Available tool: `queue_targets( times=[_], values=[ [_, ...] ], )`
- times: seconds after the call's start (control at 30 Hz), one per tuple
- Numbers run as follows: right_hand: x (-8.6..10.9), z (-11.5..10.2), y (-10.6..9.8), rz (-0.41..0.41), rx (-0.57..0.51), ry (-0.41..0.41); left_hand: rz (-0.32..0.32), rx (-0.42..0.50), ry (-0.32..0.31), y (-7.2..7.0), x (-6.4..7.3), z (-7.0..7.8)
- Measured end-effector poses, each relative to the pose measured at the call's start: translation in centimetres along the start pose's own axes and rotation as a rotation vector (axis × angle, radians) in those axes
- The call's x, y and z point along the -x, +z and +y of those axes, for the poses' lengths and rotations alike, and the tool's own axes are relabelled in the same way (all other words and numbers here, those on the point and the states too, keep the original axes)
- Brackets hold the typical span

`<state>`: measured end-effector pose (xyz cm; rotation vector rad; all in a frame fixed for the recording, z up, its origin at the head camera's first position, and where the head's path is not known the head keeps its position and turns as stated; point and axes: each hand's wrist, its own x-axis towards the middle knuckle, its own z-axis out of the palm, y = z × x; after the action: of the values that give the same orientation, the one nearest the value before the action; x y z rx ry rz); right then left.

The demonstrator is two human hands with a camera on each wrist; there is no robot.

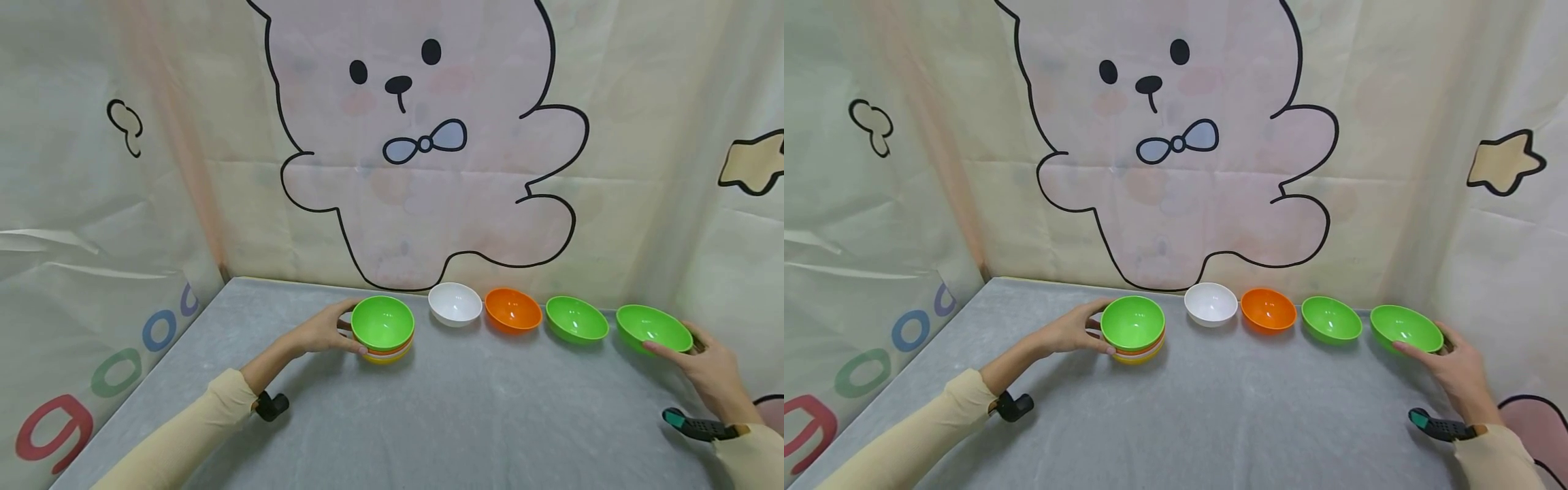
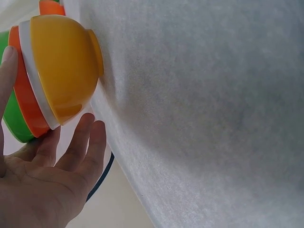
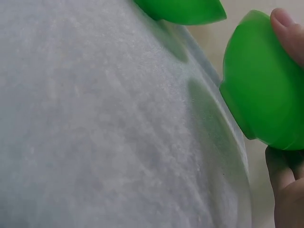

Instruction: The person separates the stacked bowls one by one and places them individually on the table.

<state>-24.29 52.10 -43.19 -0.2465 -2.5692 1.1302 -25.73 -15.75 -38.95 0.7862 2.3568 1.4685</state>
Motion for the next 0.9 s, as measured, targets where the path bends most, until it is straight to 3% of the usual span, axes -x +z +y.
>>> queue_targets(
  times=[0.5,0.9],
  values=[
    [-0.1,1.0,0.3,-0.1,0.058,-0.041,-0.004,0.019,-0.02,0.2,-0.1,0.0],
    [-0.4,1.1,0.0,-0.195,0.046,-0.008,-0.003,0.001,-0.01,0.0,0.0,0.0]
  ],
)
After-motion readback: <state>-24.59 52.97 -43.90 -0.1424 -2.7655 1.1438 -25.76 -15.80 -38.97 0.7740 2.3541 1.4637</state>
